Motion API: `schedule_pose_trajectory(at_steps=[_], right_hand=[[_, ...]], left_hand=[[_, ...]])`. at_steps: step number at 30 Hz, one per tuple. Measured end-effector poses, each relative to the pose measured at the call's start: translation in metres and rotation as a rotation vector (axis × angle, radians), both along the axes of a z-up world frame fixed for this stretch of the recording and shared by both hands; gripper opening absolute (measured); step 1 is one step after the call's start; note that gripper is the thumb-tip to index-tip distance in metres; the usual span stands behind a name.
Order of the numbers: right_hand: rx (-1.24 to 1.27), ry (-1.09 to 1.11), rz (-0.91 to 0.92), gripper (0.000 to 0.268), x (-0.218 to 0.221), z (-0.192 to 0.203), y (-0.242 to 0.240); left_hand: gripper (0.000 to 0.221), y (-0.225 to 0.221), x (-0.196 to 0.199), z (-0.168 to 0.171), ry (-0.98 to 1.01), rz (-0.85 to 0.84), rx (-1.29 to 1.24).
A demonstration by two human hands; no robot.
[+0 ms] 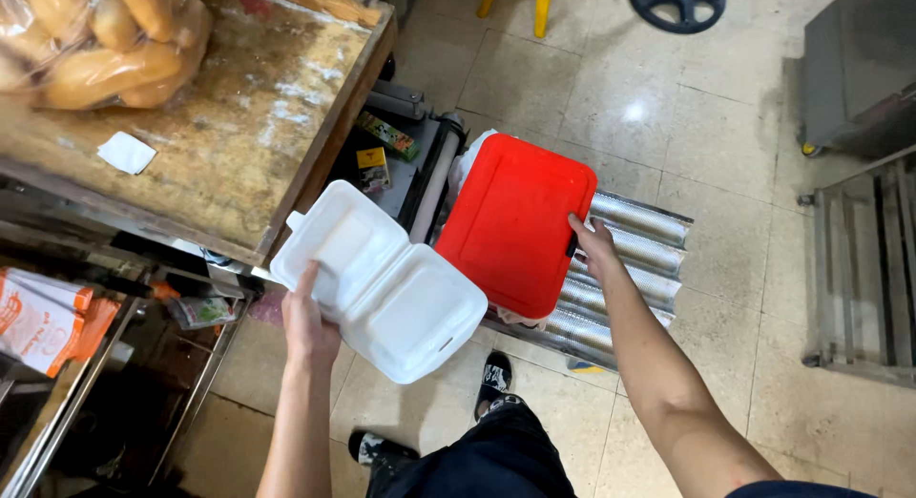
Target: The person prepares a meal in a foam container by scooping yellow rice from a bin, adding slices of meat using tongs and scissors, placing sliced cucumbers and pickled vegetables, drizzling sauce from a bottle and a ladle, and finally placing the container into a small plastic bag.
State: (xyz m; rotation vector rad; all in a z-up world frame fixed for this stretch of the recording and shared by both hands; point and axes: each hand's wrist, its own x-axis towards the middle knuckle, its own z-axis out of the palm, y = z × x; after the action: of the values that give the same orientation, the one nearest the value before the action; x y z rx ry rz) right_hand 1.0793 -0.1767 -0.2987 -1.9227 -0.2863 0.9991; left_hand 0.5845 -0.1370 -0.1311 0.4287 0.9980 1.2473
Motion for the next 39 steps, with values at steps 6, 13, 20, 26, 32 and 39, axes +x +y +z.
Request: schedule_pose_trajectory(at_steps=[6, 13, 20, 26, 32, 39], right_hand=[[0.155, 0.166, 0.023, 0.081, 0.003, 0.013, 0.019], [0.123, 0.166, 0.245, 0.062, -0.003, 0.071, 0.012], [0.496, 0.355, 0.273, 0.061, -0.054, 0.145, 0.017], [0.656, 0.561, 0.483, 0.069, -0.186, 0.223, 0.066], [0.505, 0.583, 0.514, 0.068, -0.338, 0.2, 0.179], [0.328, 0.394, 0.602, 0.07, -0.382, 0.174, 0.237]], left_hand=[[0.045, -0.012, 0.022, 0.0, 0.063, 0.077, 0.008], [0.046, -0.004, 0.012, -0.007, -0.068, 0.134, -0.047], [0.049, -0.002, -0.053, 0.002, -0.191, 0.138, 0.014], [0.052, -0.024, -0.136, 0.003, -0.212, 0.224, -0.021], [0.056, -0.025, -0.166, -0.029, -0.148, 0.18, -0.062], [0.057, -0.042, -0.179, -0.037, -0.174, 0.055, -0.057]])
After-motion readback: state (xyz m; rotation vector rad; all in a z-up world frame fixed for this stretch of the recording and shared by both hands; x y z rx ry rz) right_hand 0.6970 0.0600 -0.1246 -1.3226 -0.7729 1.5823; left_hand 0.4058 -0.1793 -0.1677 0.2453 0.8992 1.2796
